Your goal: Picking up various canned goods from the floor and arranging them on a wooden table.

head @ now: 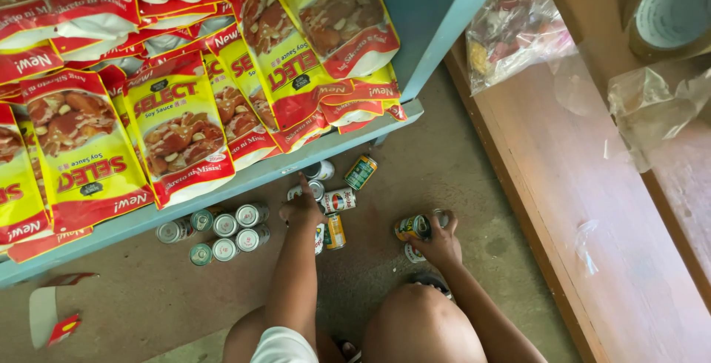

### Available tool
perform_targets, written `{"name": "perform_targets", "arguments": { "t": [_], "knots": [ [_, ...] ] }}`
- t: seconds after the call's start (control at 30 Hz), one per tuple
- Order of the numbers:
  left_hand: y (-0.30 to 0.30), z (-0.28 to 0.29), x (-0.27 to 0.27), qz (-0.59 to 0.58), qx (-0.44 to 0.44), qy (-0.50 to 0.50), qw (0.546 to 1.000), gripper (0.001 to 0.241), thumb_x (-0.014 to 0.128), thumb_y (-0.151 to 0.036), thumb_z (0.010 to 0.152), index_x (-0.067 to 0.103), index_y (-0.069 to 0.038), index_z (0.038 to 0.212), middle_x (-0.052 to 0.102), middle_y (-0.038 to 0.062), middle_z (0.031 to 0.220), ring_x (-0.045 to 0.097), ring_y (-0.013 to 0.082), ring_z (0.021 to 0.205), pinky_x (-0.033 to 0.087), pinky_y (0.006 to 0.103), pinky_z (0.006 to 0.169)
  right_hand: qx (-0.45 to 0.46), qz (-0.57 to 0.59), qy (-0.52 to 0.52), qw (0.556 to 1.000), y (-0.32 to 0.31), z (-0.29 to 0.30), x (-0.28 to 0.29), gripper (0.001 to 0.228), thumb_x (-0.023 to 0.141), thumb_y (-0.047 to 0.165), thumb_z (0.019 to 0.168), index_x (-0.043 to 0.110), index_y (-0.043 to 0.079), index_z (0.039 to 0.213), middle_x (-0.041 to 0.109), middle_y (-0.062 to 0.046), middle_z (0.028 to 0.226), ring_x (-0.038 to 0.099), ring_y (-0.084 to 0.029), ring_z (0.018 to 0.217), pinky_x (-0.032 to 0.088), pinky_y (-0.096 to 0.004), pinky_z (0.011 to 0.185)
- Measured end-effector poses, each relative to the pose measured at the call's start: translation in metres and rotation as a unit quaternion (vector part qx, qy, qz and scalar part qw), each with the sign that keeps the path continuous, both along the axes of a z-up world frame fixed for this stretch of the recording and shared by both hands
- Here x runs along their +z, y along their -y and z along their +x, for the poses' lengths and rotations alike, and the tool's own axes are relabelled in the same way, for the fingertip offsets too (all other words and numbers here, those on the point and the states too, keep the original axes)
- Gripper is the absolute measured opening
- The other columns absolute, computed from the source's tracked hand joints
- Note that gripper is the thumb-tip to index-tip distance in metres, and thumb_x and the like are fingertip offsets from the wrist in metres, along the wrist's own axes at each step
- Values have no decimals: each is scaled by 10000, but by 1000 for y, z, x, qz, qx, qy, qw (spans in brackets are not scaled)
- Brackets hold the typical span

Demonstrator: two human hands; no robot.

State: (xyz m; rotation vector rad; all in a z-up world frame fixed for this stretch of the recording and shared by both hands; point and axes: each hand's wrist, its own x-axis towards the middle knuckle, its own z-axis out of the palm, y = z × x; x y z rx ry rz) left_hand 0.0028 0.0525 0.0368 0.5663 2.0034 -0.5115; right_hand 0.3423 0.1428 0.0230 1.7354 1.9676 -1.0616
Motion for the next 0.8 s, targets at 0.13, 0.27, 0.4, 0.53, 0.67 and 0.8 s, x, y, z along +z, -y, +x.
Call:
{"name": "perform_targets", "arguments": {
  "t": [0.13, 0.27, 0.4, 0.53, 0.67, 0.8],
  "knots": [
    [6, 7, -11, 1, -8, -43, 999, 1355, 824, -517, 816, -164, -122, 1656, 442, 175, 1610, 667, 375, 1198, 442, 444, 691, 10, 10, -12, 1000, 2, -1, 5, 855, 836, 684, 684, 527, 303, 1385, 169, -192, 1621, 625, -575, 1168, 549, -585, 1042],
    [29, 2, -43, 1, 30, -57, 998, 1352, 796, -576, 808, -159, -78, 1626, 657, 249, 1354, 707, 406, 1083, 472, 478, 702, 24, -14, -10, 1000, 2, 4, -8, 862, 855, 707, 634, 562, 342, 1357, 125, -178, 1663, 630, -567, 1169, 538, -572, 1059],
    [58, -13, -40, -32, 50, -59, 996, 1387, 782, -632, 792, -131, 25, 1603, 651, 205, 1403, 675, 406, 1204, 545, 573, 782, 61, -17, -14, 998, 0, 6, -7, 873, 853, 729, 626, 585, 309, 1342, 139, -185, 1646, 648, -583, 1127, 537, -579, 1049],
    [77, -14, -17, -8, 43, -108, 993, 1391, 756, -629, 804, -222, -81, 1626, 711, 221, 1250, 718, 426, 1061, 486, 500, 730, 76, -14, 5, 997, 1, 10, -14, 851, 892, 656, 613, 588, 337, 1341, 123, -151, 1650, 676, -555, 1097, 564, -569, 1034],
    [72, -18, -12, 33, -13, -59, 998, 1259, 745, -524, 855, -182, -232, 1656, 575, 164, 1488, 658, 410, 1240, 515, 552, 884, 99, -16, 2, 995, 1, 7, -5, 817, 882, 629, 637, 580, 342, 1339, 113, -173, 1646, 674, -568, 1086, 563, -578, 1021],
    [61, -21, -9, 17, -26, -44, 999, 1276, 760, -512, 857, -198, -231, 1653, 640, 214, 1392, 691, 429, 1164, 532, 543, 856, 108, -17, -4, 994, 0, 8, -2, 788, 872, 626, 653, 574, 368, 1335, 111, -190, 1643, 671, -581, 1075, 566, -582, 1006]
  ]
}}
